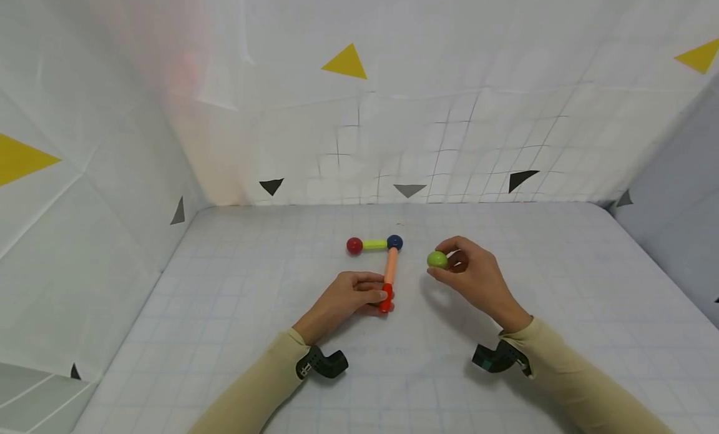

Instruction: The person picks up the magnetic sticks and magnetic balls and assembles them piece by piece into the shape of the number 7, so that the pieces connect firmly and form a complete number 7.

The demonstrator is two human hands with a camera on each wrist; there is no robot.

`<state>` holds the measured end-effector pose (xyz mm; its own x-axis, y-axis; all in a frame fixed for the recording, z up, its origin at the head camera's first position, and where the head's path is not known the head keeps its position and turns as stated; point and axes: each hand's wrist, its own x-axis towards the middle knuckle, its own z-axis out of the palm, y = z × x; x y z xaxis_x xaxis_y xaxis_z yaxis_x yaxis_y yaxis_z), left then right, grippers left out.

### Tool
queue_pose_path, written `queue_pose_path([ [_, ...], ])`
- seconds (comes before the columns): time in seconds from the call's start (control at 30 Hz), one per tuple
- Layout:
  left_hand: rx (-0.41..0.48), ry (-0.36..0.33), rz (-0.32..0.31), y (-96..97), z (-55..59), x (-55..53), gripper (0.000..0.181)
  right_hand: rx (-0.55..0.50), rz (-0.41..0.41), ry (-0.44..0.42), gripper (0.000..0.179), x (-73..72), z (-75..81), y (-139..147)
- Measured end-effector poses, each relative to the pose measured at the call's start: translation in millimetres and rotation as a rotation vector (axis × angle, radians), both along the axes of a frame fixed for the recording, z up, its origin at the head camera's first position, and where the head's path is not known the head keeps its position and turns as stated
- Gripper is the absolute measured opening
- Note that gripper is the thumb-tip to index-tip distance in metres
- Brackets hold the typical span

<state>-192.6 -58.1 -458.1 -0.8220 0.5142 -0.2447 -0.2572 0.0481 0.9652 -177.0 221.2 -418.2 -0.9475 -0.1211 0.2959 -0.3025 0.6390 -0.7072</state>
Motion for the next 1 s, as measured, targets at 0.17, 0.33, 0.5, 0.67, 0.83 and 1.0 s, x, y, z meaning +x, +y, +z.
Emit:
queue_pose_path([
  [0.17,0.010,0.005,0.000,-0.9,0.4,-0.1,0.043,-0.014,0.019,-0.015,0.036,2.6,0.3,-6.2],
  [0.33,0.003,0.015,-0.001,-2.0,0.7,0.1,0.043,-0.038,0.054,-0.013,0.037,6.4,1.9,-12.5],
  [0.5,0.001,0.014,0.005,-1.5,-0.2,-0.1,0.042,-0.072,0.086,-0.002,0.037,10.2,3.1,-18.2],
  [0.67,0.026,0.009,0.007,0.1,0.8,0.2,0.041,-0.118,0.127,-0.007,0.038,15.2,1.9,-24.3],
  [0.83,0.031,0.005,0.005,0.5,2.6,0.4,0.041,-0.147,0.168,-0.034,0.038,22.2,0.0,-32.0],
  [1.0,0.034,0.020,-0.008,0.7,1.2,0.3,0.041,-0.161,0.193,-0.056,0.038,28.0,-1.1,-38.1],
])
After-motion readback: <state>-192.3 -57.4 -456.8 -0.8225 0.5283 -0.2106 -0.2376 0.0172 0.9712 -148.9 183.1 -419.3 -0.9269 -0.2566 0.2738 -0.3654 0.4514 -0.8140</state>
